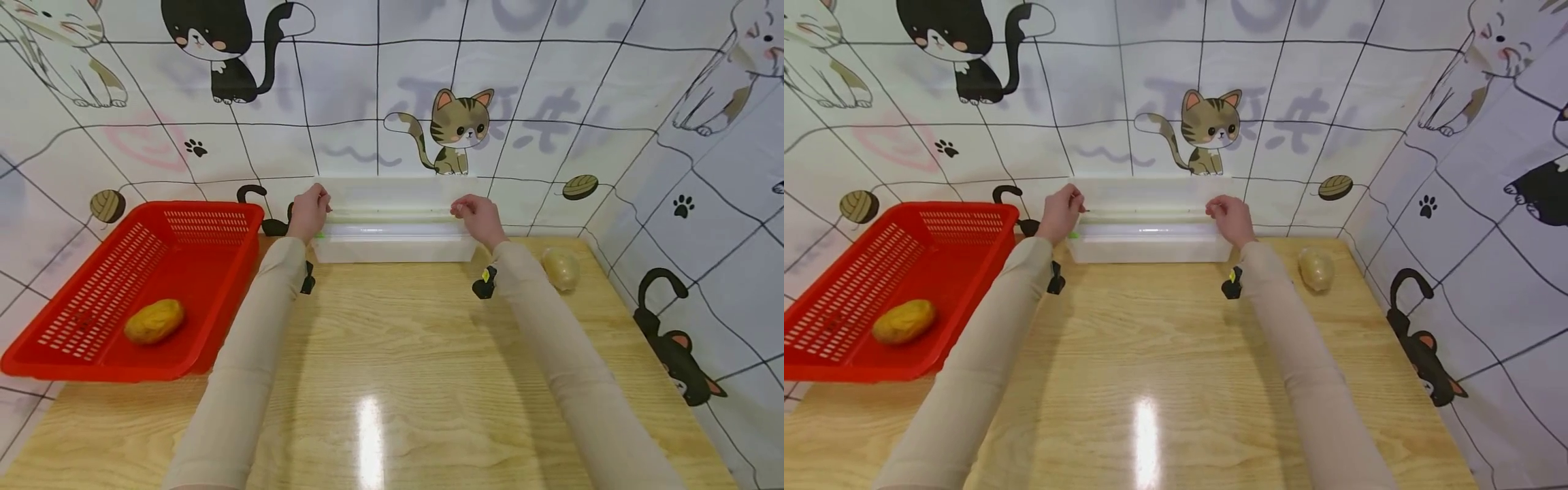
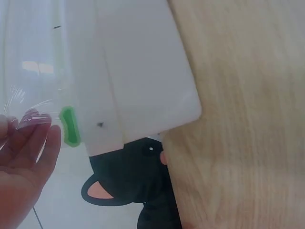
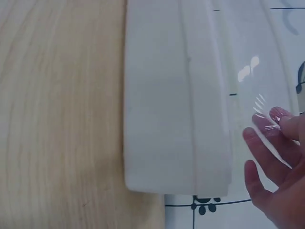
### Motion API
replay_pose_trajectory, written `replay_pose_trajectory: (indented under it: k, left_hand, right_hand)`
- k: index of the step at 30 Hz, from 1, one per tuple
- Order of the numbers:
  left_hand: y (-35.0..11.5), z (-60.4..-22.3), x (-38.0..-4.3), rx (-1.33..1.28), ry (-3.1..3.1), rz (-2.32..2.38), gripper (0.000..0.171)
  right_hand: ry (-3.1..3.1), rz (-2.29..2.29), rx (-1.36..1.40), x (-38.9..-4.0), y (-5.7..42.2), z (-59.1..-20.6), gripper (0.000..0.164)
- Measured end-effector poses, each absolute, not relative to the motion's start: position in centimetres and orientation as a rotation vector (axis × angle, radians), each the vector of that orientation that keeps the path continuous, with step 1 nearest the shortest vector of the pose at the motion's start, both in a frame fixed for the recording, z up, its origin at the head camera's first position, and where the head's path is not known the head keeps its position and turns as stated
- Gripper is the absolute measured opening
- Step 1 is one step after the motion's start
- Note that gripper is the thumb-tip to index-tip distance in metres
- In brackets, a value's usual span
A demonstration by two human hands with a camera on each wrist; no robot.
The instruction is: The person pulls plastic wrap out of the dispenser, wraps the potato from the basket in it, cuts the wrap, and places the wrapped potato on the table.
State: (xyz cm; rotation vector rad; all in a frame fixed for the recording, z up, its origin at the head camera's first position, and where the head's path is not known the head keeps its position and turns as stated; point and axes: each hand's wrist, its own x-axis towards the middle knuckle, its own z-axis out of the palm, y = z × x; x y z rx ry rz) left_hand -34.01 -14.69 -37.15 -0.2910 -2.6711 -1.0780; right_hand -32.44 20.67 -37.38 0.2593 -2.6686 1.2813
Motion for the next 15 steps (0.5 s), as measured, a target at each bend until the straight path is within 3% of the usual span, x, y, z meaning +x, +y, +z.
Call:
replay_pose_trajectory:
  k: [15]
  left_hand:
    - [-14.7, -34.9, -34.9, -0.234, -2.55, -1.424, 0.022]
  right_hand:
    - [-2.587, 1.666, 0.195, -33.1, 21.2, -34.9, 0.027]
